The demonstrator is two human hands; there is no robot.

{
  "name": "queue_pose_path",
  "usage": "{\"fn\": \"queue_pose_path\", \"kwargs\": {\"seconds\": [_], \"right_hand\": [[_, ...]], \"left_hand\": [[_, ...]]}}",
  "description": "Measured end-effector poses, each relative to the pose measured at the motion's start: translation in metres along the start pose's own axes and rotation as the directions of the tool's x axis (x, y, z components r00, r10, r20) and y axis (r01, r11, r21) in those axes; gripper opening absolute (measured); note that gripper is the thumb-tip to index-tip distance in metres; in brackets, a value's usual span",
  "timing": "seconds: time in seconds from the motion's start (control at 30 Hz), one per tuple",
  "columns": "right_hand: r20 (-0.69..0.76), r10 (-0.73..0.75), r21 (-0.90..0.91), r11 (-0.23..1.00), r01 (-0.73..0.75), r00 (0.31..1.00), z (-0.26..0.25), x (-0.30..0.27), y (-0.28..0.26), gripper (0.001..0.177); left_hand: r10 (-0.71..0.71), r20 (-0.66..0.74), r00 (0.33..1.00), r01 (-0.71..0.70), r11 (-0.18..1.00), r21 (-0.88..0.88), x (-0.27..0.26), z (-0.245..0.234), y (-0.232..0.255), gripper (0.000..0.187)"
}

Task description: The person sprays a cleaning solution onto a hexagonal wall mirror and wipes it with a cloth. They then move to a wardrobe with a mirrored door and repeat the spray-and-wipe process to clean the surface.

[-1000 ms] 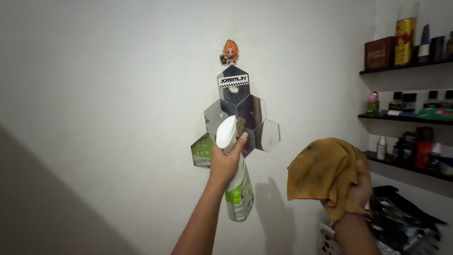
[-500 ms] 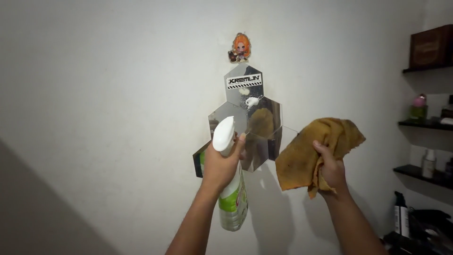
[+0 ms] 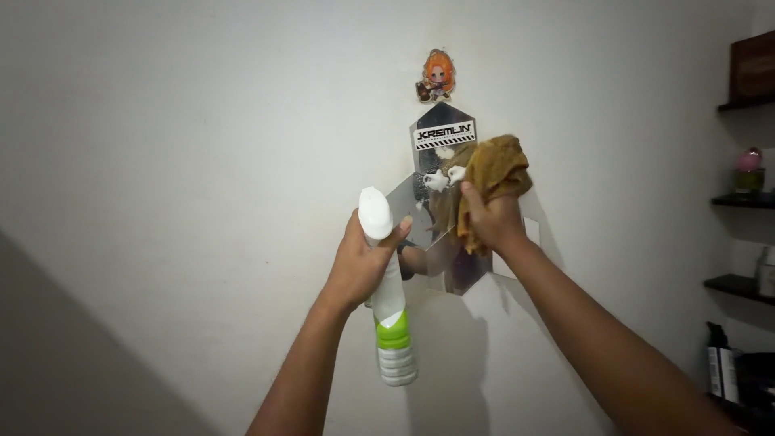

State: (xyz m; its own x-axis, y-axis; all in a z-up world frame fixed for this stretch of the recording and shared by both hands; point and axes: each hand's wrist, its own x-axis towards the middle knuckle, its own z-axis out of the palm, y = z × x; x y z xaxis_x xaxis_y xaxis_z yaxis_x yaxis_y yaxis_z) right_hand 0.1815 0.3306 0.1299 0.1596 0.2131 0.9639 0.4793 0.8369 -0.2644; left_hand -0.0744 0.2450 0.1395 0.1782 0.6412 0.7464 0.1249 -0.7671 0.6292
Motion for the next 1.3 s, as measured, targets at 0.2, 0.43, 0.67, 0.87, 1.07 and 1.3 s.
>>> {"fn": "queue_pose_path", "kwargs": {"seconds": [0.2,0.43,0.67,0.87,1.07,1.3], "right_hand": [[0.001,0.066,-0.189,0.980,-0.065,0.998,0.043,0.015,-0.020,0.038],[0.198,-0.361,-0.494,0.766,0.411,0.911,0.094,-0.050,-0.044,0.075],[0.059,-0.177,-0.425,0.886,0.185,0.983,0.048,-0.044,-0.019,0.053],[-0.014,-0.099,-0.368,0.926,0.087,0.995,0.078,0.019,-0.028,0.049],[0.251,-0.399,-0.352,0.811,0.467,0.882,0.099,-0.075,-0.055,0.076],[0.116,-0.006,-0.319,0.947,0.043,0.993,0.062,-0.019,-0.040,0.052]], "left_hand": [[0.014,0.000,1.000,-0.014,1.000,-0.016,0.004,-0.028,-0.005,0.045],[0.051,-0.026,0.998,-0.052,0.998,-0.038,0.013,-0.061,-0.024,0.032],[0.085,0.004,0.996,-0.085,0.995,-0.053,0.009,-0.070,-0.028,0.031],[0.112,0.051,0.992,-0.104,0.986,-0.129,0.008,-0.079,-0.040,0.029],[0.132,0.068,0.989,-0.113,0.966,-0.233,0.011,-0.082,-0.052,0.032],[0.084,0.078,0.993,-0.057,0.953,-0.297,0.012,-0.084,-0.062,0.034]]}}
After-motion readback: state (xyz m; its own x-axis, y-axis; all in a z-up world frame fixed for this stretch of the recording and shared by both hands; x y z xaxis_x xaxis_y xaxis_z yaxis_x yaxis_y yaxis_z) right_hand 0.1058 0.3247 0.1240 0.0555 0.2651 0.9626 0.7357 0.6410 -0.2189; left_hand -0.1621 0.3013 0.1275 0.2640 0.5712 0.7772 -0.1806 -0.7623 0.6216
